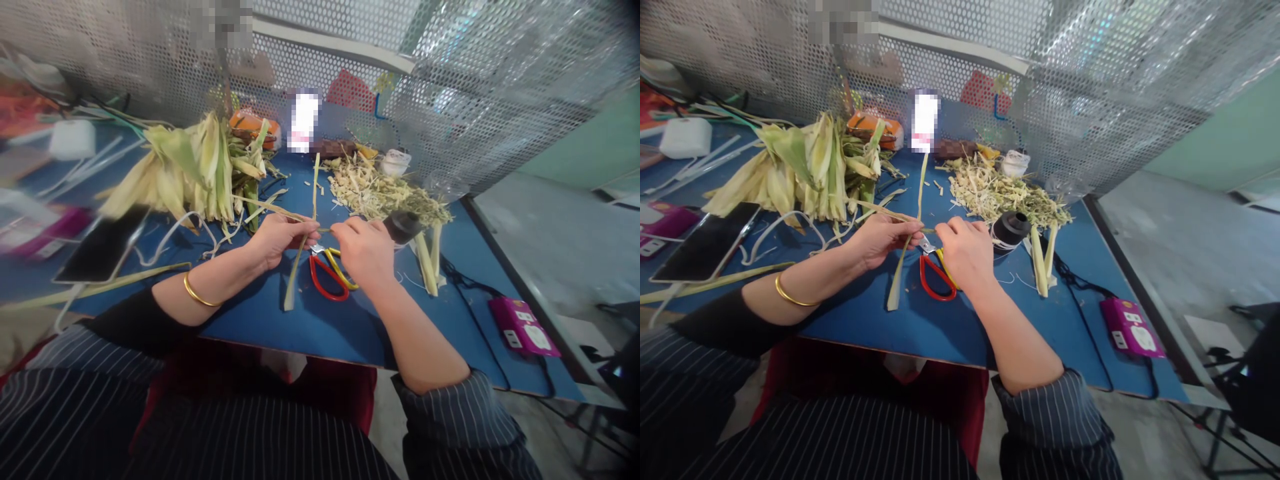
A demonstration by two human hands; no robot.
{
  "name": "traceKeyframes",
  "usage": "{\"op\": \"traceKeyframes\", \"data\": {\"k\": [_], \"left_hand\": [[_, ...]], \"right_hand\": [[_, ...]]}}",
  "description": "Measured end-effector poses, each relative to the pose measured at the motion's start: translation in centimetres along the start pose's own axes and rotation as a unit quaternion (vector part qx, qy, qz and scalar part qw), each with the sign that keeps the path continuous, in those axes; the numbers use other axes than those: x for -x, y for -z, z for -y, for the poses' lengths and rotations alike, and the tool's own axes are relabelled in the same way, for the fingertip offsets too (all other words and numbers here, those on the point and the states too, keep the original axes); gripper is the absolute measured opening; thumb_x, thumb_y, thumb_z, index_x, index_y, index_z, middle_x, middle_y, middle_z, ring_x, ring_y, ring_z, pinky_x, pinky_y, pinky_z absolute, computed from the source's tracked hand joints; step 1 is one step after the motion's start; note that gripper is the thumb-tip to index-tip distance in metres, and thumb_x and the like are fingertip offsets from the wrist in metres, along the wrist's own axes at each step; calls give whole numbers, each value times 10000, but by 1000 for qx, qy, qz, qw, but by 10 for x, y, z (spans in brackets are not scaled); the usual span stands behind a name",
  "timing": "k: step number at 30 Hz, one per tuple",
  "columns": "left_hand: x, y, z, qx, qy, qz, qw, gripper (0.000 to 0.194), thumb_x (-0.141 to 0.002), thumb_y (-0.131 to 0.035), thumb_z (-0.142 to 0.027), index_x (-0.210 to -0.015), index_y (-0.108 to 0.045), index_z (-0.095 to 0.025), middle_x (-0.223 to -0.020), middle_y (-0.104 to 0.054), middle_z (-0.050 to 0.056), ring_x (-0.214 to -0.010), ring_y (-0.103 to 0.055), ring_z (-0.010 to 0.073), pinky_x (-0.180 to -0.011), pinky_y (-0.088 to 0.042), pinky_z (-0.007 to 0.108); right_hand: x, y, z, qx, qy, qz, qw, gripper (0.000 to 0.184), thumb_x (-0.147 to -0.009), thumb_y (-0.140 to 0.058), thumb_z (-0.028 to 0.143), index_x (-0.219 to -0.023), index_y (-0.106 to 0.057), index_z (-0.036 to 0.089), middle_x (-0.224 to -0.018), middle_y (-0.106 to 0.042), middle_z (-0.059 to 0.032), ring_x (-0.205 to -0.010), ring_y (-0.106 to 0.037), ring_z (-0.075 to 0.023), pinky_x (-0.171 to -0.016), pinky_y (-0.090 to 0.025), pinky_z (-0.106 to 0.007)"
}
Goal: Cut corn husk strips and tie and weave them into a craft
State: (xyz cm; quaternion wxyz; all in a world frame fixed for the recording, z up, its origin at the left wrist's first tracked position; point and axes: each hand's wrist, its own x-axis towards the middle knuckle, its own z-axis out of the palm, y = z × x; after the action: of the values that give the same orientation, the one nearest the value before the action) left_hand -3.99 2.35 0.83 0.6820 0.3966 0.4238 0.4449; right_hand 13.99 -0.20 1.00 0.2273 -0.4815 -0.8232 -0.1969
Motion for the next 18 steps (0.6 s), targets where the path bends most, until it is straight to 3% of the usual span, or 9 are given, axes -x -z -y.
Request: {"op": "traceKeyframes", "data": {"k": [3, 5, 8, 11, 14, 18], "left_hand": [[1, -1, 1, 0, -5, -17, 1000, 160, -661, -769, -211, -725, -679, -96, -603, -662, 46, -516, -593, 96, -573, -506, 241], [4, -3, 0, -8, -1, -15, 1000, 136, -676, -755, -195, -726, -682, -91, -611, -666, 52, -518, -596, 98, -576, -508, 245], [10, -8, 1, -35, 13, 16, 999, 96, -702, -725, -167, -729, -684, -84, -618, -671, 62, -521, -609, 109, -567, -506, 249], [16, -12, 6, -61, 33, 66, 995, 77, -710, -711, -145, -721, -686, -73, -613, -670, 70, -515, -614, 111, -559, -505, 245], [18, -13, 10, -71, 46, 90, 992, 129, -721, -718, -184, -760, -700, -62, -629, -675, 80, -519, -610, 103, -582, -515, 250], [18, -14, 12, -76, 52, 93, 991, 138, -738, -707, -202, -780, -711, -71, -626, -676, 74, -512, -602, 95, -585, -516, 249]], "right_hand": [[-2, 2, 1, -108, -38, 22, 993, 214, -902, -477, 218, -927, -688, 190, -871, -670, -45, -749, -566, -159, -754, -347, -325], [-4, 4, 2, -222, -85, 30, 971, 212, -898, -504, 279, -961, -689, 199, -917, -674, -49, -817, -590, -166, -759, -384, -315], [-7, 4, 1, -381, -183, 39, 905, 220, -865, -551, 339, -935, -700, 194, -917, -680, -49, -826, -595, -161, -743, -425, -300], [-7, 2, 1, -515, -273, 94, 807, 230, -809, -609, 385, -868, -700, 183, -785, -670, -20, -685, -561, -128, -660, -430, -277], [-6, 0, 3, -611, -313, 132, 715, 214, -757, -660, 382, -773, -676, 169, -652, -609, 16, -559, -480, -85, -557, -387, -238], [-5, -2, 4, -639, -337, 95, 685, 199, -718, -703, 353, -700, -653, 162, -584, -557, 29, -527, -450, -69, -523, -366, -220]]}}
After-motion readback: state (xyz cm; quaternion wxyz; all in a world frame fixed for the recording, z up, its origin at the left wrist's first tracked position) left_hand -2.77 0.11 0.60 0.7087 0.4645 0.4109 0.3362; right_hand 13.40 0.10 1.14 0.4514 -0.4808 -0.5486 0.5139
